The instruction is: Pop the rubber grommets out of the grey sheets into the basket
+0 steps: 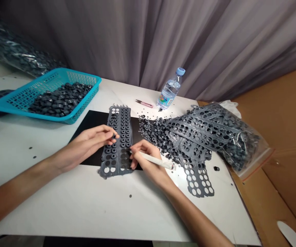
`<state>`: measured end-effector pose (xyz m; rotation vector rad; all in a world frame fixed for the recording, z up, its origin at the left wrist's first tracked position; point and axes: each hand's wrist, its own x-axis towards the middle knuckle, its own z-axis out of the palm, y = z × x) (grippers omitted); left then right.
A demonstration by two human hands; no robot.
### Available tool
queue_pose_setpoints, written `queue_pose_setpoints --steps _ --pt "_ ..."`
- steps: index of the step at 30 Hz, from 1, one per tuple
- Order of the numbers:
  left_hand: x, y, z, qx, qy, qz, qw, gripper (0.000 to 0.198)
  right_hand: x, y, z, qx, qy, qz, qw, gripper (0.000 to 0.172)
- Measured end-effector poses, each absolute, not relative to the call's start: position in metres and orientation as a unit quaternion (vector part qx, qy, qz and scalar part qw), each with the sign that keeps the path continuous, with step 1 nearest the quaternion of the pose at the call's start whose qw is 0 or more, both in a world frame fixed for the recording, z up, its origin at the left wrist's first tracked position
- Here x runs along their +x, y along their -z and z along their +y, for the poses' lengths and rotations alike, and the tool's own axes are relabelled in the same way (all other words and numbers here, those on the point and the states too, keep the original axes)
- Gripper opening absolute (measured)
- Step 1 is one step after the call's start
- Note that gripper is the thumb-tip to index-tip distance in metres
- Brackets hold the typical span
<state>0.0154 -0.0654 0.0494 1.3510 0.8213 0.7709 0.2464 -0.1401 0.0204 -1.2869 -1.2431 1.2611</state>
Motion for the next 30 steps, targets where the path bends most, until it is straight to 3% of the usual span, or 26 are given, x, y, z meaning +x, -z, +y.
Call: queue_pose_setpoints --steps 8,17,30 --pt "0.023 -0.041 -0.076 0.468 -0.274 0.357 0.760 0.022 0.256 -0.018 -0.136 -0.556 -0.471 -0.500 0.468 0.022" --pt "0.024 -0.048 -0.079 0.442 -0.271 0.341 0.784 0.022 0.257 -0.018 -0.136 -0.552 -0.461 -0.534 0.444 0.012" --pt "0.022 -0.047 -0.079 0.482 -0.249 0.340 0.768 0.028 0.258 -0.019 -0.136 -0.558 -0.452 -0.551 0.425 0.013"
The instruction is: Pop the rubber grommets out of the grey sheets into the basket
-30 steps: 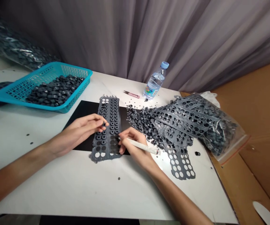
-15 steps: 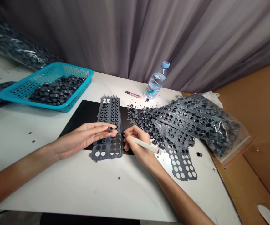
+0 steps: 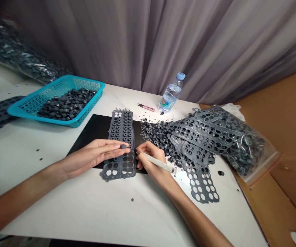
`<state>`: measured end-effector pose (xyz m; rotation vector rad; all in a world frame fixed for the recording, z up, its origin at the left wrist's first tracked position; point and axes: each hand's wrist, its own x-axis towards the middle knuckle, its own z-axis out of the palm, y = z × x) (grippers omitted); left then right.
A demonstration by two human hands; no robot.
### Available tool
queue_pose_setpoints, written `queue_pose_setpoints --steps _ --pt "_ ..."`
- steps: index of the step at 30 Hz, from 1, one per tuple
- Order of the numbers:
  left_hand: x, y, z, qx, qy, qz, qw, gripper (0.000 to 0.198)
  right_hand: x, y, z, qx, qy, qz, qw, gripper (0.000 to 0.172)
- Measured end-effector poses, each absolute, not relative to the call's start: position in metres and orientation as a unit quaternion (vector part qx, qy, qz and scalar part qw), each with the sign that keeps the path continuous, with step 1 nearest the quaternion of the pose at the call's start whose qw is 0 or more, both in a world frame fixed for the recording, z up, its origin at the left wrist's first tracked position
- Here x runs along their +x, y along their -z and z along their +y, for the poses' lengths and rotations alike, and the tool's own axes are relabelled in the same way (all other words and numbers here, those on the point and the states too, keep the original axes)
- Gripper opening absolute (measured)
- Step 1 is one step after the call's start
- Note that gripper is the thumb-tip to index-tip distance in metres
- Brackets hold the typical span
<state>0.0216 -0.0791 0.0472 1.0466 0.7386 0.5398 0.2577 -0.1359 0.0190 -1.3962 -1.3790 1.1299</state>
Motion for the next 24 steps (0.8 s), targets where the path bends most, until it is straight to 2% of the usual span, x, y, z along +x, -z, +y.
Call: queue_pose_setpoints --steps 2,4,7,9,10,13,18,20,24 --pt "0.016 -0.052 -0.074 0.533 -0.249 0.358 0.725 0.036 0.257 -0.019 -0.136 -0.559 -0.450 -0.554 0.422 0.014" --pt "0.003 -0.059 -0.062 0.607 -0.304 0.406 0.612 0.042 0.257 -0.019 -0.136 -0.563 -0.448 -0.553 0.421 0.015" --pt "-0.031 -0.069 -0.037 0.683 -0.440 0.510 0.284 0.040 0.256 -0.018 -0.136 -0.561 -0.446 -0.555 0.422 0.014" --pt "-0.056 -0.073 -0.020 0.700 -0.451 0.543 0.111 0.040 0.256 -0.018 -0.136 -0.556 -0.447 -0.558 0.424 0.010" --pt "-0.068 -0.074 -0.013 0.719 -0.423 0.547 0.069 0.038 0.256 -0.018 -0.136 -0.554 -0.449 -0.559 0.424 0.008" --pt "-0.089 -0.073 -0.001 0.764 -0.374 0.525 0.018 0.029 0.256 -0.018 -0.134 -0.546 -0.458 -0.559 0.425 0.003" --pt "-0.063 -0.072 -0.013 0.783 -0.403 0.474 -0.006 0.023 0.256 -0.018 -0.131 -0.532 -0.479 -0.550 0.431 0.004" --pt "-0.034 -0.067 -0.027 0.810 -0.404 0.424 0.030 0.018 0.256 -0.018 -0.130 -0.531 -0.481 -0.546 0.435 0.004" --pt "0.018 -0.045 -0.058 0.874 -0.314 0.329 0.168 0.018 0.256 -0.017 -0.129 -0.531 -0.477 -0.545 0.440 0.006"
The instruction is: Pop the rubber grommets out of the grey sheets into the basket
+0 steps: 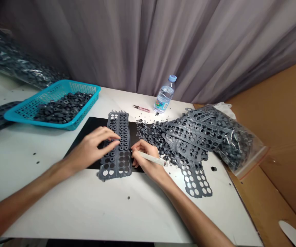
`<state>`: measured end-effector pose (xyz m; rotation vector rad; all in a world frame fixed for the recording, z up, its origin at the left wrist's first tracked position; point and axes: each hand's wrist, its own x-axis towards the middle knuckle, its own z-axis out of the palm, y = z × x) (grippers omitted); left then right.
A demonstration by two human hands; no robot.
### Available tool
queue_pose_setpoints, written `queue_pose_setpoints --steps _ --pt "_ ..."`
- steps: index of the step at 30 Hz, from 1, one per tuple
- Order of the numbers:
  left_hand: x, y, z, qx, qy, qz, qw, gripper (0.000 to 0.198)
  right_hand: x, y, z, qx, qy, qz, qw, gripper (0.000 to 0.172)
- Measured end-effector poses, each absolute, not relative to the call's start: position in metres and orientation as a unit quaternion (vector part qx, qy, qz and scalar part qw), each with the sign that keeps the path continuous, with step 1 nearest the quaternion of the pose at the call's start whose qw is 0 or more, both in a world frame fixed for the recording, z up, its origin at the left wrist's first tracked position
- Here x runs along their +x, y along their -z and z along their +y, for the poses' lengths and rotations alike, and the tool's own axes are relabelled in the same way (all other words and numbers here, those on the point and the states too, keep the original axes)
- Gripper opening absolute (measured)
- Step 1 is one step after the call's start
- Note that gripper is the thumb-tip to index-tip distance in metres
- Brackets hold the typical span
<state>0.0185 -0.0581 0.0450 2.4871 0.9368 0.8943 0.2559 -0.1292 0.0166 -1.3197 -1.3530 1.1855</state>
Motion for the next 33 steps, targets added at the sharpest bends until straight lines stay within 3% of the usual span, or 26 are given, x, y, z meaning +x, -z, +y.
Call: queue_pose_setpoints --steps 13,23,29,33 --pt "0.034 -0.021 -0.068 0.906 -0.231 0.304 0.184 0.023 0.256 -0.014 -0.128 -0.519 -0.492 -0.546 0.437 0.014" --pt "0.047 -0.020 -0.072 0.927 -0.222 0.289 0.086 0.023 0.254 -0.014 -0.132 -0.533 -0.444 -0.582 0.423 0.008" --pt "0.047 -0.031 -0.064 0.771 -0.409 0.363 0.325 0.015 0.252 -0.014 -0.131 -0.542 -0.457 -0.564 0.424 0.003" --pt "0.038 -0.041 -0.059 0.621 -0.394 0.364 0.571 0.021 0.257 -0.014 -0.125 -0.516 -0.497 -0.524 0.460 0.005"
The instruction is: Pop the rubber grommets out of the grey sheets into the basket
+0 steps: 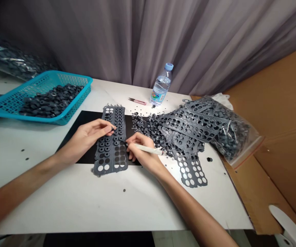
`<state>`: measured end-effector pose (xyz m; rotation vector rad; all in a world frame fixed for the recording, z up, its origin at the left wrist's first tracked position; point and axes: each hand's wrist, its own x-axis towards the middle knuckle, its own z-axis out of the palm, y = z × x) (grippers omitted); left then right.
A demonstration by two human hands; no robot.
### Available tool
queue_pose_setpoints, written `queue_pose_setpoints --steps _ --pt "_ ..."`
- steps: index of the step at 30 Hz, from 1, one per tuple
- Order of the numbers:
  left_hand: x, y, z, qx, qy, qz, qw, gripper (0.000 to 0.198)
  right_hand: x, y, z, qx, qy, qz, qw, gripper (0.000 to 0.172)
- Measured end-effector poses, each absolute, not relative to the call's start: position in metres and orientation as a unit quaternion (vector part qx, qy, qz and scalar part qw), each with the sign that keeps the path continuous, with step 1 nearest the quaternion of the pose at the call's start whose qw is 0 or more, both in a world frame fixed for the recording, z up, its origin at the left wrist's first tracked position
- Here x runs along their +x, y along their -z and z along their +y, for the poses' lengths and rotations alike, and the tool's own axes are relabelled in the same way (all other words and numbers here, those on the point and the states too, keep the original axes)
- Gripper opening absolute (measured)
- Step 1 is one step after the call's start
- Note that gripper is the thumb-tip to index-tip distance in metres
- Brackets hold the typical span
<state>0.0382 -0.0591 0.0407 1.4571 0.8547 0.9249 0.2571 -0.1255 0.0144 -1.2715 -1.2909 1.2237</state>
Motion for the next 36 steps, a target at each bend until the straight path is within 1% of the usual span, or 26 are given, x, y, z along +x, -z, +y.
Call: queue_pose_setpoints --steps 3,5,8,19,25,31,36 --pt "0.035 -0.042 -0.063 0.518 -0.355 0.369 0.685 0.023 0.263 -0.015 -0.120 -0.512 -0.485 -0.498 0.505 0.011" --pt "0.034 -0.042 -0.068 0.482 -0.333 0.370 0.721 0.023 0.265 -0.014 -0.118 -0.527 -0.466 -0.490 0.515 0.012" --pt "0.033 -0.040 -0.072 0.464 -0.304 0.365 0.748 0.025 0.264 -0.014 -0.120 -0.537 -0.461 -0.501 0.498 0.014" --pt "0.030 -0.045 -0.077 0.424 -0.277 0.335 0.795 0.028 0.258 -0.027 -0.138 -0.542 -0.377 -0.635 0.400 0.017" --pt "0.030 -0.051 -0.080 0.400 -0.262 0.333 0.813 0.031 0.259 -0.028 -0.136 -0.543 -0.366 -0.650 0.386 0.019" --pt "0.032 -0.051 -0.083 0.412 -0.265 0.331 0.807 0.030 0.260 -0.028 -0.137 -0.540 -0.382 -0.651 0.372 0.023" --pt "0.031 -0.053 -0.083 0.427 -0.260 0.326 0.803 0.029 0.260 -0.031 -0.141 -0.544 -0.384 -0.643 0.377 0.024"
